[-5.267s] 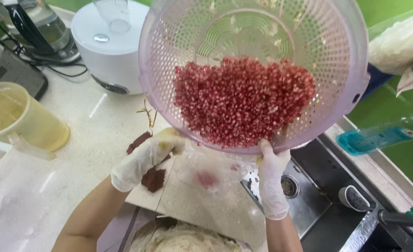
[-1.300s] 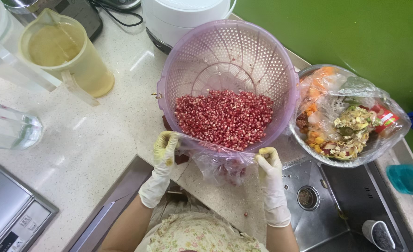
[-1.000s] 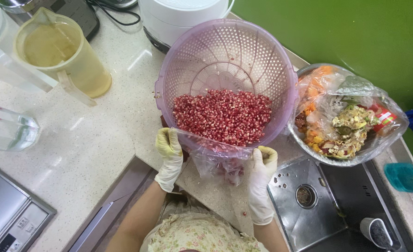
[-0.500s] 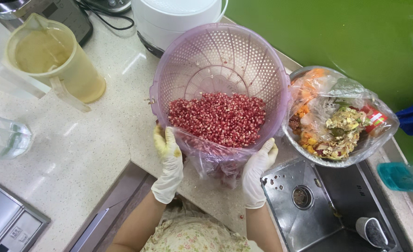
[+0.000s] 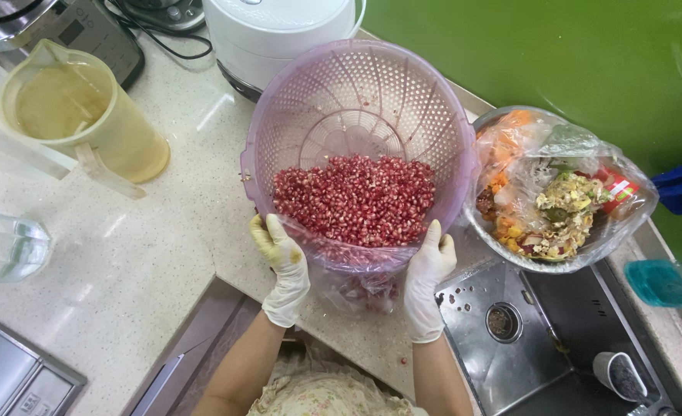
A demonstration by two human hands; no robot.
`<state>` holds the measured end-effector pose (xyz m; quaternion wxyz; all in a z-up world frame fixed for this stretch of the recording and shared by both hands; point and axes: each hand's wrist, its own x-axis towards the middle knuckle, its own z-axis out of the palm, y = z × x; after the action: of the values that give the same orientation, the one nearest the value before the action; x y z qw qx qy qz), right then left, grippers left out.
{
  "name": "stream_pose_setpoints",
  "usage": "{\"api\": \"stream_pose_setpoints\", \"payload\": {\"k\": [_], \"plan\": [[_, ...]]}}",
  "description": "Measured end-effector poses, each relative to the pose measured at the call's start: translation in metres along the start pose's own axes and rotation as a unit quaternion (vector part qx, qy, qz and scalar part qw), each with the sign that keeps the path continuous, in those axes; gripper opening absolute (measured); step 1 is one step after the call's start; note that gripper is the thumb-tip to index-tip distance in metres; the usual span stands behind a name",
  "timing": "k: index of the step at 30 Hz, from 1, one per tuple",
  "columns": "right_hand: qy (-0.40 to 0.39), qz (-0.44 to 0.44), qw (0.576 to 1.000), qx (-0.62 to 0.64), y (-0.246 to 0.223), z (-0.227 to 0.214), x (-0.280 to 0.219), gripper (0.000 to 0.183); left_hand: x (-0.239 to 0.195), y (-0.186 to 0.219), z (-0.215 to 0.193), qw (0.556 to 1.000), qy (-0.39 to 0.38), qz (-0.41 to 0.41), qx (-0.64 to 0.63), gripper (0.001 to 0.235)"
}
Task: The person pours pomegranate seeds from a colander into a plastic bag, seals the bag by hand, and places it in a refrigerator.
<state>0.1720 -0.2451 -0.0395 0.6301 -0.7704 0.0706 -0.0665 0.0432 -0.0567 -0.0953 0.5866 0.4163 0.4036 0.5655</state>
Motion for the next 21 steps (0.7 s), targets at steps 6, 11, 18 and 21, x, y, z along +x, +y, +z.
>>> {"api": "stream_pose_setpoints", "payload": {"k": [6, 11, 18, 21], "plan": [[-0.008, -0.069, 0.982, 0.175, -0.031, -0.011, -0.018, 0.031, -0.008, 0.047, -0.004, 0.994, -0.033, 0.038, -0.100, 0.031], [0.005, -0.122, 0.957, 0.264, -0.074, -0.006, -0.011, 0.028, 0.006, 0.082, 0.024, 0.994, -0.041, 0.059, -0.087, 0.041], [-0.017, -0.211, 0.924, 0.318, -0.111, -0.003, 0.029, 0.027, 0.013, 0.120, 0.077, 0.970, -0.097, 0.050, -0.219, 0.051], [0.005, -0.249, 0.915, 0.317, -0.111, 0.000, 0.042, 0.030, 0.009, 0.132, 0.096, 0.953, -0.123, 0.047, -0.274, 0.050]]}}
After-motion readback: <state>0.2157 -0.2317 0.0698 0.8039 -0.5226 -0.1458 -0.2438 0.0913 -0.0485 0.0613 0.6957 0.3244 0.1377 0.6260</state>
